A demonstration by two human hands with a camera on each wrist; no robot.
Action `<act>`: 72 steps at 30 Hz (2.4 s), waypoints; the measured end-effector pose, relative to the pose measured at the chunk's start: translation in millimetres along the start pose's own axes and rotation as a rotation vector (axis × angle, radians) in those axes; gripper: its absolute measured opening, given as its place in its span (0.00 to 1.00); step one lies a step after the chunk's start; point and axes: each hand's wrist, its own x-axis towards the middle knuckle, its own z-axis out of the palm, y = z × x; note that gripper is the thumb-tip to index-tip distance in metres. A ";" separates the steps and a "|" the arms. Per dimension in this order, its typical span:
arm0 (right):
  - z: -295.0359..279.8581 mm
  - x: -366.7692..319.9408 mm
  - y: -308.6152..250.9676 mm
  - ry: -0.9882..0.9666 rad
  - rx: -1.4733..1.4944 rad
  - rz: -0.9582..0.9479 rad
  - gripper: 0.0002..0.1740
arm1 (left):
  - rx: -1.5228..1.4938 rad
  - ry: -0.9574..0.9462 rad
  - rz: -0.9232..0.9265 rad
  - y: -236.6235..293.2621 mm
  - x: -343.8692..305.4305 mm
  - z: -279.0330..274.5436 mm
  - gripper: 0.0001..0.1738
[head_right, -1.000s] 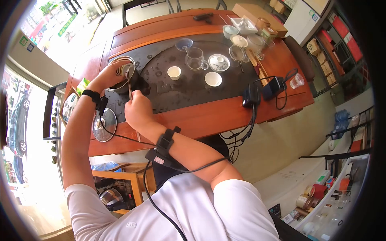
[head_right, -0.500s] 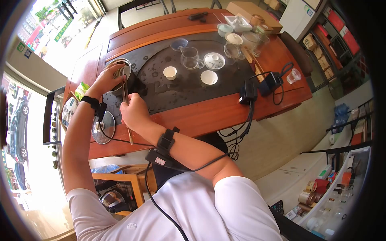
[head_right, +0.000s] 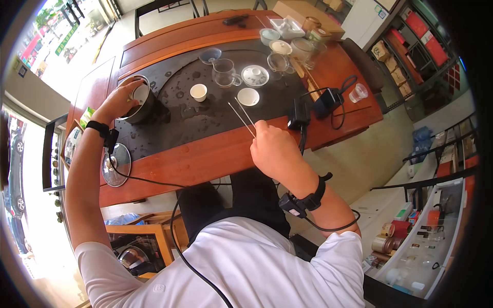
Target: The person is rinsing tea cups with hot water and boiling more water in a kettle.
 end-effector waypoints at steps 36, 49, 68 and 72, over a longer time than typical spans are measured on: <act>90.5 102.3 -169.2 -0.402 1.685 0.238 0.10 | 0.102 0.094 -0.075 -7.0 -4.9 6.0 0.42; 114.9 135.7 -226.5 -0.406 1.832 0.557 0.15 | 0.064 -0.017 -0.025 -9.7 -21.8 -15.7 0.42; 33.9 63.9 -47.4 -0.053 -0.154 -0.255 0.11 | 0.087 -0.027 -0.097 13.3 -28.4 -10.1 0.42; 32.0 74.1 -40.3 -0.074 -0.292 -0.307 0.07 | 0.096 -0.024 -0.096 17.6 -28.2 -8.5 0.42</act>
